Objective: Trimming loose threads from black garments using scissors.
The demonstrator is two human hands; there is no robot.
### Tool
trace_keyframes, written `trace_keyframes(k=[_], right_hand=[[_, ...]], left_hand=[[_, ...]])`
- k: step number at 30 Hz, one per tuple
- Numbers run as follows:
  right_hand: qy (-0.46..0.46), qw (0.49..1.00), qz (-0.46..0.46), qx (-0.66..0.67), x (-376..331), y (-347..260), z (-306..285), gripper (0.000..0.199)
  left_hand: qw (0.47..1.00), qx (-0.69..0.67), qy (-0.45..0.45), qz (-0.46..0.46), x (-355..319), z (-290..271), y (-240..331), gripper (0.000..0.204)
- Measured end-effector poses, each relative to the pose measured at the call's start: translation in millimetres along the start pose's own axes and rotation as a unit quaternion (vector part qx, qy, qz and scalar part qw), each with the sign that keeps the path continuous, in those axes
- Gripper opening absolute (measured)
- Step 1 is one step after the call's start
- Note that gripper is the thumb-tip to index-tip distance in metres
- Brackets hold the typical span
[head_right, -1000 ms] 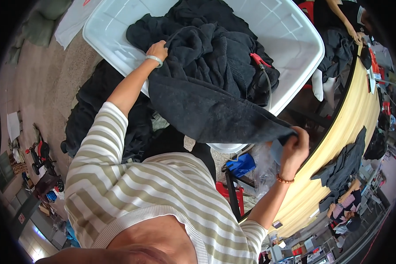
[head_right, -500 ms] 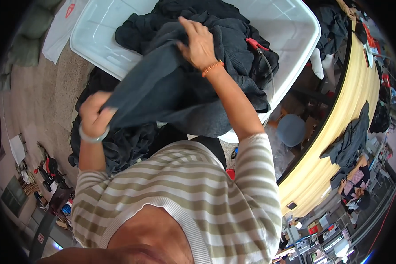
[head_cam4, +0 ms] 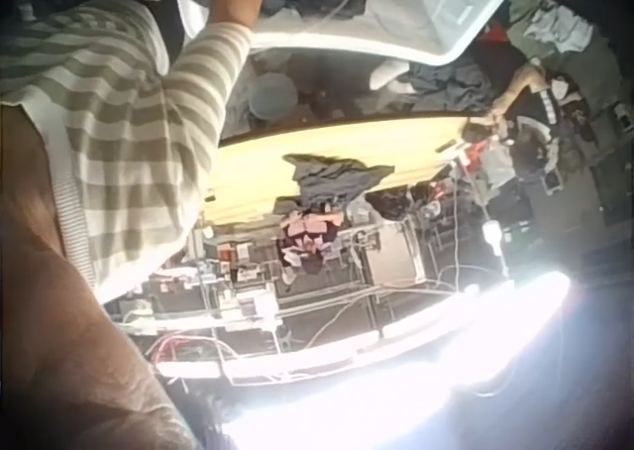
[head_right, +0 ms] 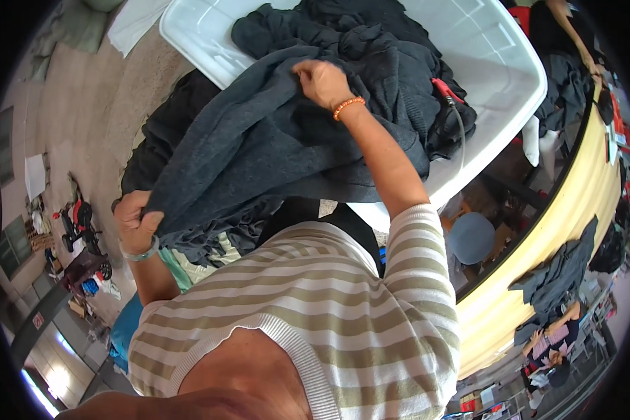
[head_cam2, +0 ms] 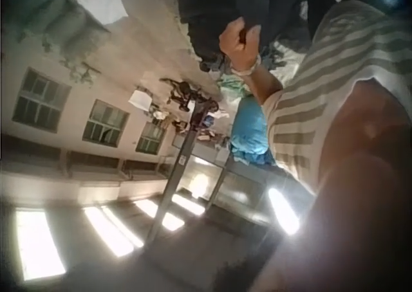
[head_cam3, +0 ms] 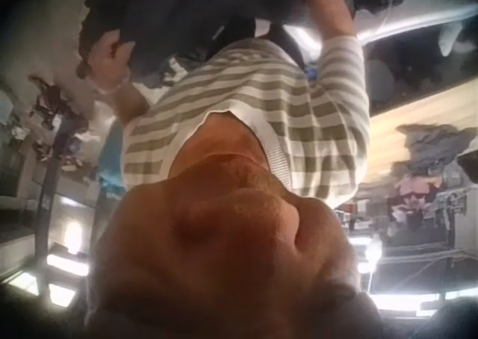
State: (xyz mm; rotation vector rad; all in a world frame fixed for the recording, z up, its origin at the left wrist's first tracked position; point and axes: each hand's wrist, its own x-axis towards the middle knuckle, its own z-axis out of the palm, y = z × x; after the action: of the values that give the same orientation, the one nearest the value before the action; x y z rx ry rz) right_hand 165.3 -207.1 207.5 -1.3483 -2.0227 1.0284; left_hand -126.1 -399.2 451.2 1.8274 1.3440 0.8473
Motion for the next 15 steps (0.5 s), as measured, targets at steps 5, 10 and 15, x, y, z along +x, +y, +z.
trace_keyframes(k=[5, 10, 15], right_hand=[[-0.046, 0.969, -0.237, -0.061, 11.3, -56.0, 17.8, 0.047], [-0.050, 0.964, -0.242, -0.094, 31.7, -51.4, 45.5, 0.022], [0.157, 0.984, -0.085, -0.006, 36.1, -42.9, -18.6, 0.023]], left_hand=[[0.999, -0.033, 0.008, -0.011, -23.6, 25.7, -2.9, 0.020], [0.991, 0.055, 0.117, -0.011, -22.6, 43.4, 16.5, 0.021], [0.961, 0.007, 0.271, -0.051, -23.1, 44.8, -4.4, 0.017]])
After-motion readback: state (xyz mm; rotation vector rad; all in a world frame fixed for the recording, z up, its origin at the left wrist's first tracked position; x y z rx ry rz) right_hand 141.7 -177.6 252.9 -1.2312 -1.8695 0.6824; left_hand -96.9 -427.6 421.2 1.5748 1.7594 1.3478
